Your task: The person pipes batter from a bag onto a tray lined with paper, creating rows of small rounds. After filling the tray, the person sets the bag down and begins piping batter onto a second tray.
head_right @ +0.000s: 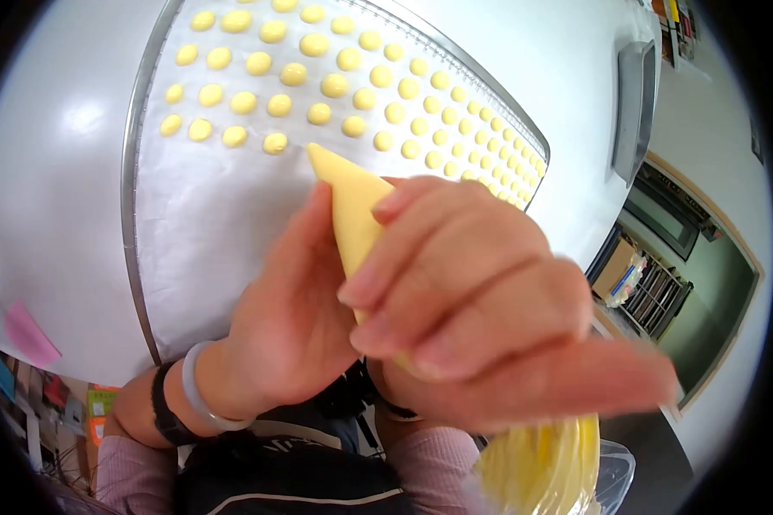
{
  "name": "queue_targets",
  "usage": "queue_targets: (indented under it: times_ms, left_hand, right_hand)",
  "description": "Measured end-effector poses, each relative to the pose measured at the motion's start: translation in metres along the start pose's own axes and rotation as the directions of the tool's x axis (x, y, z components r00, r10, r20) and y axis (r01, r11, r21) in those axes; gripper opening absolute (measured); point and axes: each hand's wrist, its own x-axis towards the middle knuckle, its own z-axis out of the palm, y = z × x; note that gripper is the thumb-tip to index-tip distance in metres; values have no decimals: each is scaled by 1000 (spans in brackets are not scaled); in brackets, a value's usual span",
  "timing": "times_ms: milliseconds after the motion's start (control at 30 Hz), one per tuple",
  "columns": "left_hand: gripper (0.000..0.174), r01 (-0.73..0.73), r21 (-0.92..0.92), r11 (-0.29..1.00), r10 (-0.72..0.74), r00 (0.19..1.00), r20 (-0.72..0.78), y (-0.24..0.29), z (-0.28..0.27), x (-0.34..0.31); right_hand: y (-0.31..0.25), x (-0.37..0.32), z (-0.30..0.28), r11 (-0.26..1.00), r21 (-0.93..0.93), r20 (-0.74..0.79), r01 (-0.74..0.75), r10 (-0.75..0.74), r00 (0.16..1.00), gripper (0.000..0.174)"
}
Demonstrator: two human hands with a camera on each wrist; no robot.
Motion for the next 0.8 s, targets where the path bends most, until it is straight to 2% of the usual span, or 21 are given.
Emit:
queue_targets:
  times_ms: [67, 100, 167, 267, 333, 400, 433, 500, 567, 600, 667, 733, 800]
  left_hand:
    - [40, -56, 30, 998, 60, 983, -171, -1, 2, 4]
    - [40, -54, 32, 998, 59, 983, -171, -1, -1, 4]
    - [40, -36, -5, 999, 36, 998, -56, -1, -8, 4]
    - [40, 0, 18, 1000, 1, 1000, -16, -7, -6, 7]
    - [40, 24, 0, 1000, -24, 999, -48, -11, -6, 10]
    - [40, 50, -11, 999, -50, 996, -72, -14, -7, 11]
    - [39, 22, -6, 1000, -22, 997, -74, -13, -11, 12]
    - [39, -6, -1, 1000, 6, 997, -80, -13, -17, 13]
    - [39, 15, -48, 999, -9, 994, 111, -14, -22, 15]
    - [39, 16, -46, 999, -11, 994, 108, -17, -20, 15]
    - [39, 74, 10, 997, -73, 993, -93, -24, -12, 16]
    - [41, 73, 44, 996, -66, 986, -154, -27, -11, 19]
    - [43, 70, 84, 994, -51, 976, -211, -28, -11, 22]
  right_hand:
    - [8, -1, 0, 998, 58, -47, -2, 4, 999, 60]
    - [11, -1, -1, 997, 72, -42, 10, -7, 999, 60]
    - [10, -2, -5, 996, 88, -41, 20, -16, 999, 60]
    - [4, -3, -11, 1000, 13, 18, 26, -27, 999, 61]
    - [1, -7, -14, 998, -5, -71, 64, -65, 995, 61]
    - [7, -8, -17, 999, 38, -82, 37, -34, 996, 60]
    - [10, -9, -19, 996, 85, -89, 10, -2, 996, 60]
    - [9, -8, -16, 999, 46, -109, 4, 1, 994, 60]
    - [7, -11, -17, 1000, 9, -132, -3, 5, 991, 60]
    - [5, -13, -20, 999, 14, -133, 48, -46, 990, 60]
    - [3, -15, -25, 995, 17, -137, 99, -95, 986, 61]
    - [1, -16, -30, 1000, -27, -142, -12, 8, 990, 59]
    - [6, -18, -34, 1000, -5, -140, 0, -1, 990, 59]
